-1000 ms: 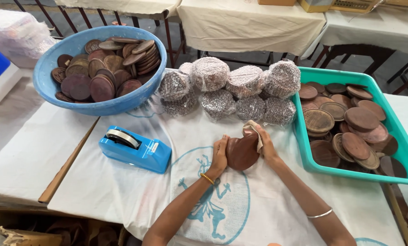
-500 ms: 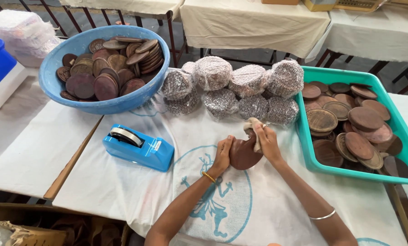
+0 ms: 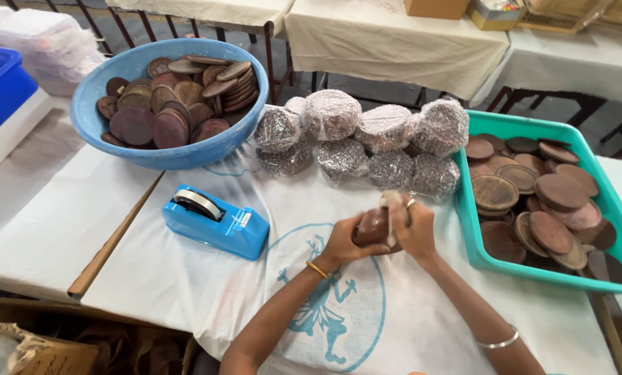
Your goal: The person wraps round wooden crafts in bubble wrap and secures them with tape. They then wipe the surface of other wooden crafts with a cloth and place them into a blue bowl.
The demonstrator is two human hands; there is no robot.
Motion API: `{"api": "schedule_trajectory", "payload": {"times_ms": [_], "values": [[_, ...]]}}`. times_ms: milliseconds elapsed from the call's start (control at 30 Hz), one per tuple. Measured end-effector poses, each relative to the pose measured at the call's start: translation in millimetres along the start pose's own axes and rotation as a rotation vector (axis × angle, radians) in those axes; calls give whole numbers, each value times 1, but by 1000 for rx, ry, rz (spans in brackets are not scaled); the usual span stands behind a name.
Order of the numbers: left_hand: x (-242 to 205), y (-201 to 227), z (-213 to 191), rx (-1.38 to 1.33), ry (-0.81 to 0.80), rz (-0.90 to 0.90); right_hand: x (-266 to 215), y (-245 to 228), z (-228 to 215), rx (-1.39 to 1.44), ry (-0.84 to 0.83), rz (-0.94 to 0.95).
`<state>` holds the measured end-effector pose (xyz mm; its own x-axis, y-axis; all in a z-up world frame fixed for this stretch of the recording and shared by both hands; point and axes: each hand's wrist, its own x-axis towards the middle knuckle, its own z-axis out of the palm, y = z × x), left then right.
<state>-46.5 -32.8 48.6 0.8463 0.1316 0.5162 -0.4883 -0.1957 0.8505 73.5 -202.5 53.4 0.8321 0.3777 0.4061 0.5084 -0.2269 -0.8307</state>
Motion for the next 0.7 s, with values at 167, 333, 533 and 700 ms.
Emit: {"api": "schedule_trajectory", "payload": {"times_ms": [167, 333, 533, 700], "values": [[-9, -69, 17, 55, 56, 151, -18, -101, 3, -385, 59, -722], [-5, -60, 15, -300, 104, -219, -13, -21, 15, -126, 122, -359], [-4, -69, 14, -735, 276, -392, -24, 34, 41, 368, 127, -115], [-4, -68, 19, -1037, 377, -431, -41, 24, 58, 673, 34, 64]]}}
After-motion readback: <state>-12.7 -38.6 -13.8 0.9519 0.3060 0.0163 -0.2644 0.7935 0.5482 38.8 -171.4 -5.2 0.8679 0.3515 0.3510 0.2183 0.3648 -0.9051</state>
